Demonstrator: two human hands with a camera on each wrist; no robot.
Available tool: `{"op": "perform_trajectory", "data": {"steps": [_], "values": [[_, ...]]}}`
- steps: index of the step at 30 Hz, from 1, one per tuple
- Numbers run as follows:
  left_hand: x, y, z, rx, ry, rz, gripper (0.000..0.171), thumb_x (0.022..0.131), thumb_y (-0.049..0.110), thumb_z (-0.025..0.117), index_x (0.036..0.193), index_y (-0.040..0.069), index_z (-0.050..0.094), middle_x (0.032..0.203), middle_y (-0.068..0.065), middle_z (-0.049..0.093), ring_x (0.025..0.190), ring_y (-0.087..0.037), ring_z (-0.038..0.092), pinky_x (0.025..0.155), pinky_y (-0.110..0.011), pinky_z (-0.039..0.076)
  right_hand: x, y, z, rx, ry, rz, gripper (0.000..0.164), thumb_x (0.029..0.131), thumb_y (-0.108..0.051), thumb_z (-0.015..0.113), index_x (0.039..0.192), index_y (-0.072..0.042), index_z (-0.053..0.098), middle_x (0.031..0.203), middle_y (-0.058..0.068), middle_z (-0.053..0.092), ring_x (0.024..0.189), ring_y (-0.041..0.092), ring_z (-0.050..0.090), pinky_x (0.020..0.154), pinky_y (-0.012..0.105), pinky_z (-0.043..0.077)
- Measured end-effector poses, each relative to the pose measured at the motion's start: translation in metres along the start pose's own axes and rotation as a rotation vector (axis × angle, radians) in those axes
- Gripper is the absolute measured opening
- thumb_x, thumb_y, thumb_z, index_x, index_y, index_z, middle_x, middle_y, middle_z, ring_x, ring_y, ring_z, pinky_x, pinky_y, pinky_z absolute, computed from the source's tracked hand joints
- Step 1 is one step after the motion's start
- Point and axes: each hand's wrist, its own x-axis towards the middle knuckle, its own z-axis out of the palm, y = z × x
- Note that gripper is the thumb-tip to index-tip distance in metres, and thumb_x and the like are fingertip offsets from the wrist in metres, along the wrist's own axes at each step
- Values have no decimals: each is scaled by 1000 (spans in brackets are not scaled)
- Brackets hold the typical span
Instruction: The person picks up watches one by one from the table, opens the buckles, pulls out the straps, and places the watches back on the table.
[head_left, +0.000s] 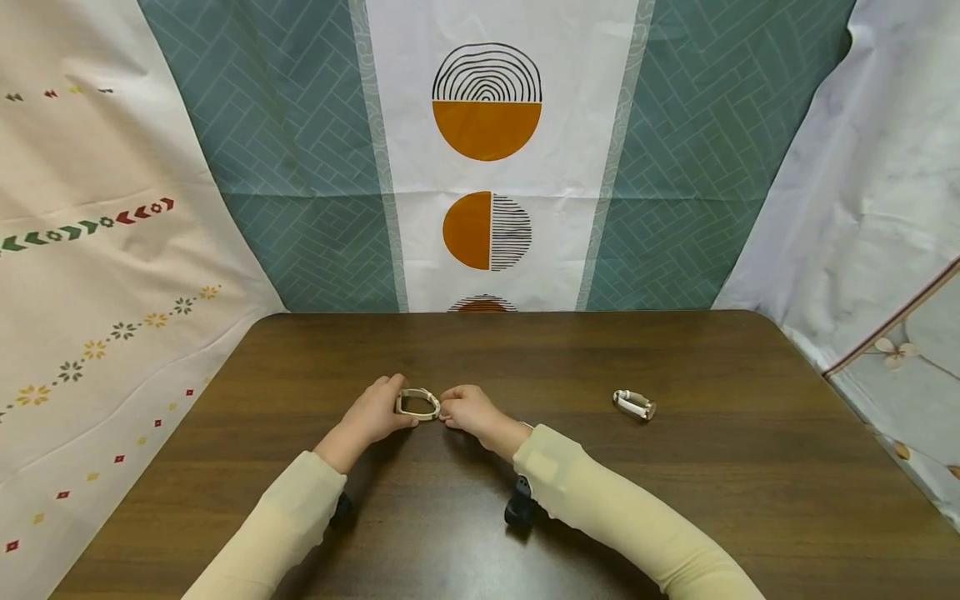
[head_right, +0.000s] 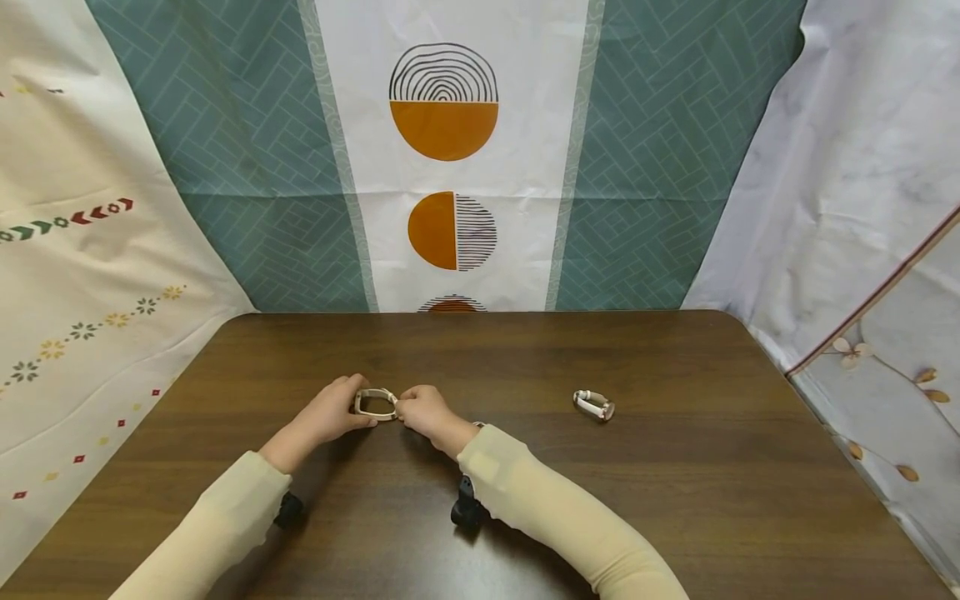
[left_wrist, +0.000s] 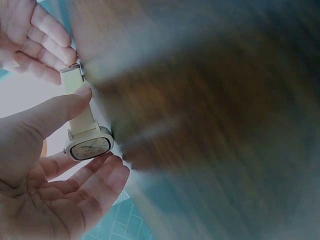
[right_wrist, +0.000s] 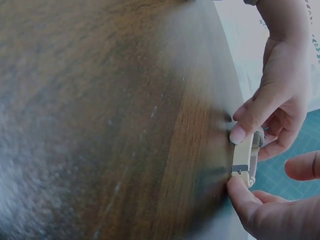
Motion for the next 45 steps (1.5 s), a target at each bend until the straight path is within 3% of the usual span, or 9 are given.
{"op": "perform_trajectory", "data": {"steps": [8, 22, 35, 41, 45], "values": [[0, -3, -2, 15, -6, -11, 41, 72, 19, 83, 96, 2, 55, 80, -7, 52, 72, -21, 47, 64, -36, 42, 1, 1, 2, 19, 15, 7, 37, 86, 2, 49, 121, 14, 53, 114, 24, 61, 100, 24, 62, 90, 34, 53], [2, -5, -4, -38, 10, 17, 40, 76, 19, 80, 100, -1, 55, 84, -11, 56, 76, -22, 50, 67, -37, 46, 4, 0, 0, 25, 76, -17, 30, 87, 1, 54, 114, 14, 57, 103, 20, 64, 89, 17, 62, 81, 28, 55], [3, 6, -8, -50, 2, 25, 42, 77, 21, 79, 104, -1, 55, 86, -11, 56, 76, -21, 50, 66, -36, 46, 8, 0, -5, 103, 65, -10, 24, 93, -3, 56, 107, 16, 59, 106, 28, 65, 95, 34, 67, 83, 36, 56], [1, 10, -8, -48, 12, 25, 42, 77, 21, 80, 104, 0, 56, 88, -11, 58, 77, -21, 52, 67, -37, 48, 6, -2, -9, 158, 44, 34, 24, 93, -2, 56, 108, 17, 58, 90, 18, 65, 69, 16, 64, 72, 30, 58], [1, 10, -8, -49, 18, 30, 40, 77, 21, 80, 103, 2, 57, 88, -10, 57, 76, -21, 52, 66, -37, 48, 5, -2, -11, 209, 30, 65, 25, 92, 0, 56, 110, 17, 58, 83, 14, 63, 63, 11, 60, 68, 26, 58]]}}
